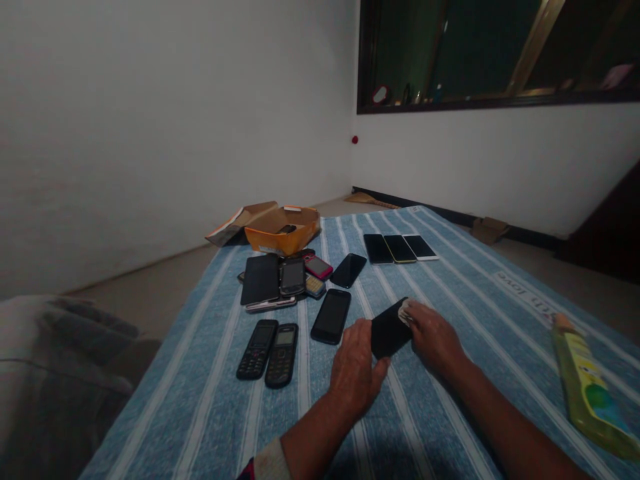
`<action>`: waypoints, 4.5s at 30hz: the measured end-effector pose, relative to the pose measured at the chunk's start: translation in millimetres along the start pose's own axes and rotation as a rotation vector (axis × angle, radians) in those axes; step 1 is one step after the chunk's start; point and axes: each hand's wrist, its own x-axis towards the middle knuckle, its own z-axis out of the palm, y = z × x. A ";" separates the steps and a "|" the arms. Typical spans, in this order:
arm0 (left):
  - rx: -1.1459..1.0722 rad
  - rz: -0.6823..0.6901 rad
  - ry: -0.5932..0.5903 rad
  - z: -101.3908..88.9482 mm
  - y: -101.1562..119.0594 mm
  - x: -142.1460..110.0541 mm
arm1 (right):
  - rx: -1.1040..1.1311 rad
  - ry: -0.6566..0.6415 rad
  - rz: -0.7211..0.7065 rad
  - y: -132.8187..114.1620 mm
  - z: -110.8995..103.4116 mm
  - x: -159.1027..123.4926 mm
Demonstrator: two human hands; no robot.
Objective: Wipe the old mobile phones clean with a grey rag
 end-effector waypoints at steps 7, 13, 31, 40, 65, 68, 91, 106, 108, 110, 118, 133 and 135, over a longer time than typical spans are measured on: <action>0.009 0.024 0.017 2.5 -2.8 -0.8 | -0.018 -0.018 -0.110 -16.5 3.9 -9.5; 0.011 0.043 0.045 4.0 -4.5 -0.8 | -0.124 -0.100 0.069 -12.0 -15.0 -2.3; 0.000 0.070 0.057 7.3 -9.6 -2.8 | -0.023 -0.021 -0.211 -39.3 -0.1 -23.8; -0.086 0.079 0.094 8.0 -10.2 -2.4 | 0.155 -0.014 -0.337 -42.3 5.7 -13.5; -0.053 0.043 0.101 6.7 -9.9 -0.8 | 0.115 -0.056 -0.248 -24.3 9.6 11.7; -0.045 0.028 0.084 5.7 -9.0 -0.5 | 0.081 -0.031 -0.141 -10.3 9.2 17.3; -0.082 -0.015 0.039 6.5 -5.6 -4.2 | 0.062 -0.016 -0.169 -11.8 11.5 9.4; -0.099 -0.020 -0.062 -6.3 4.9 -5.3 | 0.205 -0.208 -0.238 2.2 -1.2 -14.3; -0.097 -0.016 -0.069 -7.9 6.0 -5.4 | 0.195 -0.194 -0.173 18.5 -3.4 -12.3; -0.100 -0.023 -0.079 -9.0 6.7 -5.6 | 0.193 -0.177 -0.118 32.6 -4.5 -11.3; -0.110 -0.018 -0.066 -8.3 4.9 -7.1 | 0.270 -0.221 -0.085 37.9 -5.0 -14.5; -0.212 0.017 0.033 12.2 -16.3 -10.4 | 0.421 -0.377 -0.320 -6.8 -2.6 -20.1; -0.252 0.015 0.048 14.3 -20.4 -11.8 | 0.425 -0.385 -0.361 -15.1 -1.8 -21.2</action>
